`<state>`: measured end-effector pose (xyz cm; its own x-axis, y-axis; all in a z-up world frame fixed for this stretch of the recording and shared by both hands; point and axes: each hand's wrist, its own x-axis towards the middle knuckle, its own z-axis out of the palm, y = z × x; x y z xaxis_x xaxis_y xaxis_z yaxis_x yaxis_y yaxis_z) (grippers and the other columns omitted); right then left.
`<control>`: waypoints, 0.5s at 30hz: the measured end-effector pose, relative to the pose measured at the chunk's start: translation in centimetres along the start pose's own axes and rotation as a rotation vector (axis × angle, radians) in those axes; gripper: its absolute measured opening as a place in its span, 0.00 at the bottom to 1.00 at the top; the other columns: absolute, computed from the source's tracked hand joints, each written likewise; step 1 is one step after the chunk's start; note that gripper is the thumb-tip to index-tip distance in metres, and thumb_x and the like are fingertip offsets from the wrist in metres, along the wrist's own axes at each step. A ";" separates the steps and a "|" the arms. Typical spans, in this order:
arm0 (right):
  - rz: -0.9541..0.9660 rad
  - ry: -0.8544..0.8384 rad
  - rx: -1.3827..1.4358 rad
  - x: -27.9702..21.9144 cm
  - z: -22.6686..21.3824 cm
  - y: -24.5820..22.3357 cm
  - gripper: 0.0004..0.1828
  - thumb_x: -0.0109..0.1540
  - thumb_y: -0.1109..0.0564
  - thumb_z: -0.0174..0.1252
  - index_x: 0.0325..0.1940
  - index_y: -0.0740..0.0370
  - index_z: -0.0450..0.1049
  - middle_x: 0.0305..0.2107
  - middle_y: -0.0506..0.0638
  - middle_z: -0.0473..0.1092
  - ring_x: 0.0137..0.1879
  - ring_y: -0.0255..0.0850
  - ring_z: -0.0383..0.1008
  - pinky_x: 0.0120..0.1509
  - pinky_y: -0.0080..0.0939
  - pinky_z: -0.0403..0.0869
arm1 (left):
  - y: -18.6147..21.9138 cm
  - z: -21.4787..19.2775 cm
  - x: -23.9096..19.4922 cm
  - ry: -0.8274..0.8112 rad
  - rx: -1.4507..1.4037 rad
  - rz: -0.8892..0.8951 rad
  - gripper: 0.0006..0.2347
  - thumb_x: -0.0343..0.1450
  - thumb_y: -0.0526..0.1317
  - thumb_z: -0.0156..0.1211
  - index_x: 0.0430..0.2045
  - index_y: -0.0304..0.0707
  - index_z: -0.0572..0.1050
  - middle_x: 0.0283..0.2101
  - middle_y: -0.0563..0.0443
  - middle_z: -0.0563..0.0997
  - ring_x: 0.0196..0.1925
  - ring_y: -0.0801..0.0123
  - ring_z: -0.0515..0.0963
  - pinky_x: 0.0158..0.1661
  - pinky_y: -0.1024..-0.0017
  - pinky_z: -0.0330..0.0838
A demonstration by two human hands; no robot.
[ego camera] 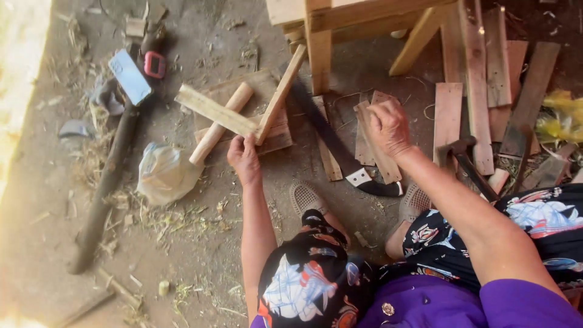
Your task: The person saws a small piece of wood placed on a wooden block using a hand saw. After cutting, they pick up the wood pieces, inspect them, and place them on a nearby wooden structure. The person then retrieves a small item from a plastic bag on the ground.
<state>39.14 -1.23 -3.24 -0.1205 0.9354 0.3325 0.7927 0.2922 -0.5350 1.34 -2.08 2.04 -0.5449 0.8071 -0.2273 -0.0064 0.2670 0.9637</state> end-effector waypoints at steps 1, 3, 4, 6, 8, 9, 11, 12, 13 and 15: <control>0.005 0.016 -0.002 0.0 0.1 -1.1 0.11 0.62 0.66 0.60 0.48 0.58 0.77 0.37 0.53 0.68 0.46 0.52 0.72 0.56 0.50 0.73 | 0.0 0.7 0.4 -0.012 0.001 0.012 0.05 0.71 0.38 0.66 0.35 0.38 0.82 0.31 0.53 0.79 0.36 0.74 0.74 0.43 0.71 0.73; 0.081 -0.041 0.159 0.6 1.2 -4.0 0.13 0.62 0.65 0.62 0.50 0.55 0.78 0.38 0.51 0.72 0.45 0.50 0.76 0.53 0.48 0.75 | 0.0 0.4 0.7 0.007 -0.004 0.016 0.04 0.70 0.39 0.67 0.33 0.39 0.83 0.29 0.53 0.80 0.35 0.74 0.75 0.40 0.71 0.73; 0.056 -0.053 0.188 1.9 0.8 -6.8 0.13 0.62 0.65 0.62 0.50 0.55 0.78 0.38 0.51 0.72 0.45 0.50 0.76 0.53 0.48 0.75 | -1.1 0.4 1.1 0.045 0.003 0.025 0.04 0.70 0.39 0.67 0.33 0.39 0.83 0.29 0.53 0.80 0.35 0.74 0.75 0.40 0.71 0.73; 0.065 -0.081 0.336 4.0 -0.2 -12.9 0.16 0.61 0.61 0.67 0.52 0.51 0.79 0.39 0.46 0.73 0.46 0.43 0.78 0.52 0.42 0.77 | -3.5 0.0 2.4 0.038 0.025 0.038 0.05 0.68 0.40 0.69 0.30 0.40 0.83 0.27 0.49 0.80 0.34 0.73 0.76 0.37 0.69 0.73; 0.008 -0.120 0.409 5.5 1.8 -16.7 0.19 0.59 0.61 0.69 0.53 0.51 0.79 0.40 0.49 0.72 0.47 0.47 0.77 0.52 0.45 0.77 | -2.4 0.3 1.7 0.068 -0.034 0.009 0.04 0.68 0.39 0.69 0.30 0.40 0.83 0.27 0.52 0.80 0.33 0.75 0.76 0.36 0.72 0.72; -0.027 -0.147 0.452 6.2 2.6 -18.5 0.21 0.57 0.60 0.71 0.55 0.52 0.80 0.42 0.51 0.71 0.49 0.51 0.77 0.53 0.49 0.78 | -1.9 0.8 1.5 0.062 -0.102 -0.029 0.04 0.68 0.39 0.69 0.29 0.40 0.83 0.26 0.56 0.80 0.32 0.77 0.75 0.36 0.74 0.72; -0.040 -0.207 0.480 7.5 5.3 -20.2 0.23 0.57 0.59 0.71 0.56 0.52 0.79 0.46 0.51 0.70 0.51 0.51 0.76 0.55 0.48 0.78 | -1.8 0.6 1.1 0.064 -0.097 -0.015 0.04 0.68 0.38 0.69 0.31 0.38 0.83 0.27 0.54 0.79 0.33 0.75 0.74 0.36 0.73 0.73; -0.037 -0.261 0.495 8.0 6.6 -21.1 0.24 0.58 0.59 0.71 0.58 0.52 0.78 0.51 0.50 0.69 0.54 0.52 0.76 0.57 0.48 0.78 | -1.9 0.6 0.9 0.046 -0.092 -0.009 0.05 0.69 0.38 0.68 0.33 0.36 0.83 0.27 0.52 0.79 0.33 0.74 0.74 0.37 0.71 0.74; -0.046 -0.269 0.503 8.4 8.5 -20.8 0.24 0.58 0.59 0.71 0.58 0.52 0.78 0.51 0.50 0.69 0.54 0.52 0.76 0.57 0.48 0.78 | -1.7 0.6 1.0 0.060 -0.090 -0.008 0.05 0.69 0.38 0.68 0.33 0.36 0.83 0.27 0.52 0.79 0.33 0.74 0.74 0.37 0.71 0.74; 0.010 -0.306 0.539 8.9 12.3 -20.2 0.21 0.61 0.59 0.68 0.58 0.56 0.77 0.54 0.56 0.68 0.48 0.56 0.78 0.55 0.51 0.79 | -1.6 0.6 1.0 0.054 -0.095 0.003 0.05 0.70 0.39 0.69 0.34 0.37 0.83 0.27 0.50 0.81 0.33 0.74 0.75 0.36 0.70 0.75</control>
<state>14.72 3.60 0.96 -0.3437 0.9301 0.1297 0.3914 0.2675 -0.8805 1.30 -1.44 0.23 -0.5891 0.7777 -0.2194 -0.0828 0.2119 0.9738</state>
